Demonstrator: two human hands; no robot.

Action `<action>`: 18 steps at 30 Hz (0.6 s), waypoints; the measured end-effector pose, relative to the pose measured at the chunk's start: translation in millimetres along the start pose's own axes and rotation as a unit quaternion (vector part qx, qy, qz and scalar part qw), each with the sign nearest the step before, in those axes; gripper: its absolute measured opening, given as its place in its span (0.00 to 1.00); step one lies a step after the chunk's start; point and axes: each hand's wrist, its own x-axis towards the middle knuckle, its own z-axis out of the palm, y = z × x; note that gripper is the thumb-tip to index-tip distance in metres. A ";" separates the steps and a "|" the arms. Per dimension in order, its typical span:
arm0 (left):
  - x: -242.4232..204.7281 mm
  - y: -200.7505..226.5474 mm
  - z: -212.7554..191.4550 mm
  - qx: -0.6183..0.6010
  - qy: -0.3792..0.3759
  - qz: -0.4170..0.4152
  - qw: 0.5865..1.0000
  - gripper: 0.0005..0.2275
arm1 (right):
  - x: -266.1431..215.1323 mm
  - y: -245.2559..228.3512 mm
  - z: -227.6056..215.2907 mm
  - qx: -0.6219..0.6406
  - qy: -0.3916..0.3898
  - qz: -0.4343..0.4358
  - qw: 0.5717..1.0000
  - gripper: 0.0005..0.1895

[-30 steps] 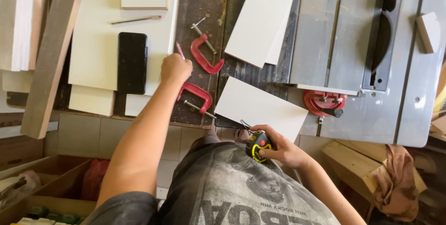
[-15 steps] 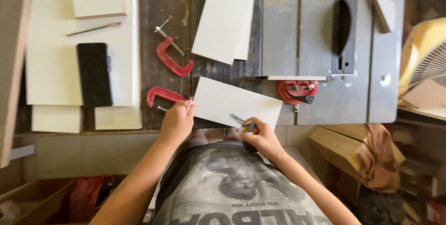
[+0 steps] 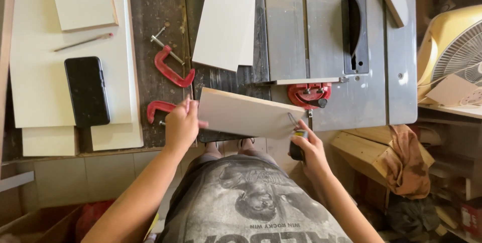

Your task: Measuring and marking wooden boards using a tape measure and pencil in a woodworking shop.

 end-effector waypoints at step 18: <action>-49.2 -23.2 -48.1 -0.299 0.007 0.159 0.941 0.19 | -43.2 39.6 -34.4 -0.058 -0.204 -0.150 0.966 0.41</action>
